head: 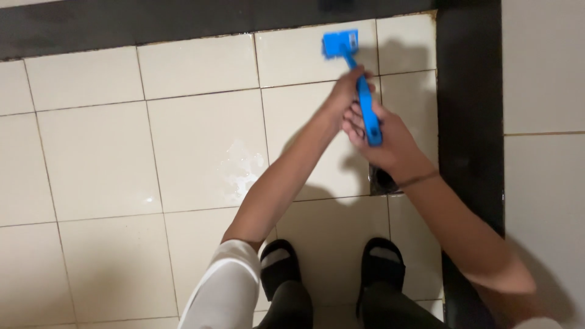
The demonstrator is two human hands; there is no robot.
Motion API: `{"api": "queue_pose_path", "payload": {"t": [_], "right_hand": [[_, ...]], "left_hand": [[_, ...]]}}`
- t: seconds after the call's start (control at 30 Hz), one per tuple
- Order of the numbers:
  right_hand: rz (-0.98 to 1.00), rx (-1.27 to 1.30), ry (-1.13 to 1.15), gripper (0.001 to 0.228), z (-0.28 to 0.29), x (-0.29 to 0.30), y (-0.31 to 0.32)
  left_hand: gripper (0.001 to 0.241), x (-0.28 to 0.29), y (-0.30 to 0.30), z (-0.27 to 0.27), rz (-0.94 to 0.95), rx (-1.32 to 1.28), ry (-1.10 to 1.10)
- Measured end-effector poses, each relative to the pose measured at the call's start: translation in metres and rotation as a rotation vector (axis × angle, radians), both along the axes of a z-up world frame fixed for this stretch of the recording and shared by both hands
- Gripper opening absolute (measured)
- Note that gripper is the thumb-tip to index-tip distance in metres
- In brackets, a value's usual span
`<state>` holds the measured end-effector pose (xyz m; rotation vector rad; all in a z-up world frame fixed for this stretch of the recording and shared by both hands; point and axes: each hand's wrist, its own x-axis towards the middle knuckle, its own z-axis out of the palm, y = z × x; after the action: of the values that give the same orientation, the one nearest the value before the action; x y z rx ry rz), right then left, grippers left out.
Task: The person uses a blue scrub brush to clean the grout lines and surface of a tiled floor. They scrub back and forth along the black border and between the white tiles, focusing on the area around a floor drain.
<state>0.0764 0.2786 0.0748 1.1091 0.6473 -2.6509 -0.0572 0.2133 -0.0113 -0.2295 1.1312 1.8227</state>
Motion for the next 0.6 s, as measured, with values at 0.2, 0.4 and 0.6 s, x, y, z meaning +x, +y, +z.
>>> {"api": "queue_pose_path", "payload": {"t": [0.2,0.4,0.6], "right_hand": [[0.063,-0.086,-0.005,0.039,0.012,0.075,-0.009],[0.036,-0.098,-0.048,0.041,0.005,0.092,-0.021],[-0.005,0.010,-0.124,0.041,0.023,0.037,-0.025]], "left_hand": [[0.041,0.073,-0.043,0.045,-0.113,0.065,-0.147],[0.030,0.087,-0.044,0.059,-0.041,0.145,-0.343],[0.031,0.050,-0.010,-0.027,0.024,0.392,-0.235]]}}
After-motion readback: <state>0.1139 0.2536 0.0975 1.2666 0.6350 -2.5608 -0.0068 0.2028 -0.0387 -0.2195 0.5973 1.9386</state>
